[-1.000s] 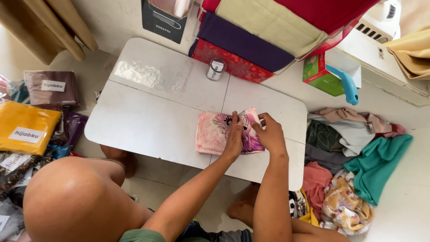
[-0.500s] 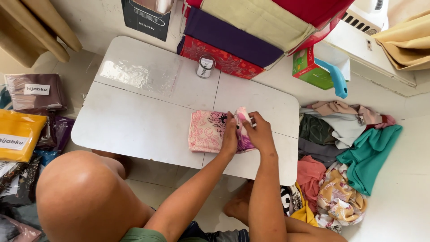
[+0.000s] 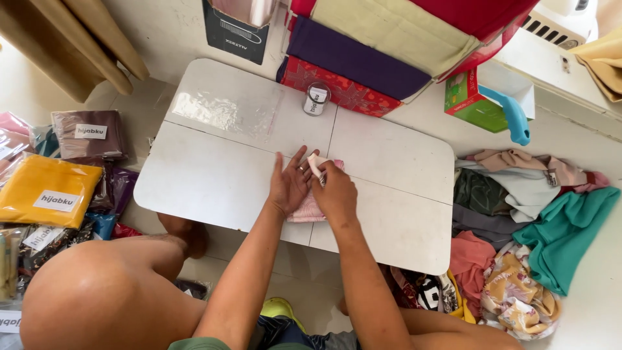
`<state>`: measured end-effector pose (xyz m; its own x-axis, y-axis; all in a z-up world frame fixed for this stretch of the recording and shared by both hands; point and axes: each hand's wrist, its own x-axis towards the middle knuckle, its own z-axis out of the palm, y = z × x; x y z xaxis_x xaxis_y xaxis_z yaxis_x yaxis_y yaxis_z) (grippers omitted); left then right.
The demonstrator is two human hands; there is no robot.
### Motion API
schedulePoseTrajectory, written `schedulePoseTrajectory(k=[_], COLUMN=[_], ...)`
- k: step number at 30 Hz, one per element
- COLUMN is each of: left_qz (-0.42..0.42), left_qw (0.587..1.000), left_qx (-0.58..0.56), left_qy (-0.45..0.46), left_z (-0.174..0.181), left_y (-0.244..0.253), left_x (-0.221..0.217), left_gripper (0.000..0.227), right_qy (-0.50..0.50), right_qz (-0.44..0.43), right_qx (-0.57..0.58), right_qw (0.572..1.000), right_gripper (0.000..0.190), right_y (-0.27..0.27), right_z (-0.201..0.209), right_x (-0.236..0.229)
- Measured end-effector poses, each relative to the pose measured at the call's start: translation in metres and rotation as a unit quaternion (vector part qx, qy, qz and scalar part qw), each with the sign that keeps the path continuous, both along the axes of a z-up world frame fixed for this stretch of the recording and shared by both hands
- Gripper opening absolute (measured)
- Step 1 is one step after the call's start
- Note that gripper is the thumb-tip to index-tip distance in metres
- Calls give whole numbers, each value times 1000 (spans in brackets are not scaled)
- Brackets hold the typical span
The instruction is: The person cleans a piece of floral fabric with a lint roller, folds it multiple times by hand, and places it inside a clear plastic bag.
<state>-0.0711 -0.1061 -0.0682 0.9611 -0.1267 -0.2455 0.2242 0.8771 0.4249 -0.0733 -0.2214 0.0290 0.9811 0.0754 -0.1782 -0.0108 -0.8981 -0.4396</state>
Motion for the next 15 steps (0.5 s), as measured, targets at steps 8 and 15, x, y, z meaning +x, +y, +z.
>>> schedulePoseTrajectory(k=[8,15], left_qz=[94,241], left_qw=[992,850], left_qx=[-81,463], left_qy=[-16,-66], left_z=[-1,7], left_y=[8,31], left_x=[3,6], left_gripper=[103,55], right_qy=[-73,-106], right_qz=[45,22], right_qx=[39,109], right_qw=[996,988], right_gripper=[25,22], right_y=[20,21], right_z=[-20,-19], right_x=[-18,-17])
